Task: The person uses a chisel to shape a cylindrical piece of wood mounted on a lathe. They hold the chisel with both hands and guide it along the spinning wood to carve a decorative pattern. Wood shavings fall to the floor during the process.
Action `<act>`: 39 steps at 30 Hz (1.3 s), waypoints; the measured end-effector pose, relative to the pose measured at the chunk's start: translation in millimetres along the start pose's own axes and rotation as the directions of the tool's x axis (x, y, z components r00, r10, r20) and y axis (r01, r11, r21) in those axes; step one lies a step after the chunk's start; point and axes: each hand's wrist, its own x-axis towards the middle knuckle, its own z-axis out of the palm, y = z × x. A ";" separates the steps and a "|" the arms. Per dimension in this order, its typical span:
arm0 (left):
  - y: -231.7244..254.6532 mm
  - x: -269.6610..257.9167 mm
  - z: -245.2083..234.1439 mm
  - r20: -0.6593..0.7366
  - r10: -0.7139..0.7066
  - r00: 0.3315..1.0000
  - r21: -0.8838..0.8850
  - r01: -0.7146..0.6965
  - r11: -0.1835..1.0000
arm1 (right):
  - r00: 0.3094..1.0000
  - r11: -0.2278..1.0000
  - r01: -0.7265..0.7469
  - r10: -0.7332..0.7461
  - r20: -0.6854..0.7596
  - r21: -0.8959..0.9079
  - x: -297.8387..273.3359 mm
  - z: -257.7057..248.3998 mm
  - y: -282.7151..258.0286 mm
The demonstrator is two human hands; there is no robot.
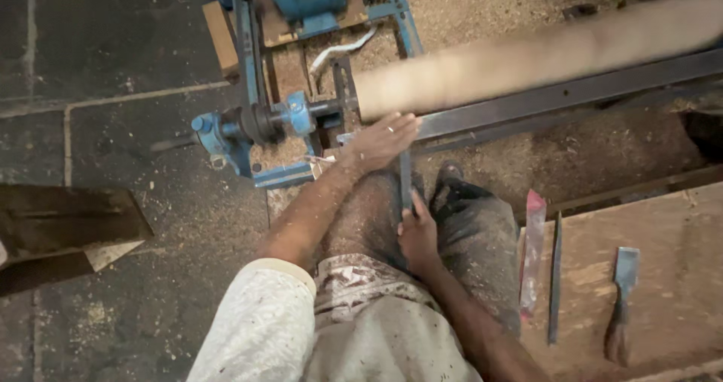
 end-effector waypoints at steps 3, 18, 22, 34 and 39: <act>4.9 2.5 -8.8 0.003 -0.044 0.999 -0.162 0.044 0.986 | 0.998 0.999 -0.032 0.033 -0.047 0.013 3.8 -11.4 0.5; 1.1 5.3 -7.7 0.108 0.043 0.993 -0.081 -0.035 0.996 | 0.984 0.935 0.103 -0.046 0.172 -0.338 20.7 -65.3 -46.8; 4.5 1.8 -8.2 0.094 -0.006 0.996 -0.096 0.015 0.995 | 0.973 0.939 0.016 0.064 0.220 -0.344 31.0 -82.0 -63.8; 4.9 -0.1 -3.1 0.122 -0.031 0.992 -0.058 0.038 0.998 | 0.965 0.838 0.144 -0.003 0.261 -0.526 51.8 -95.4 -68.2; 5.8 -1.6 4.1 0.085 -0.003 0.996 -0.150 0.016 0.989 | 0.993 0.976 -0.004 0.030 0.116 -0.216 25.8 -65.8 -26.8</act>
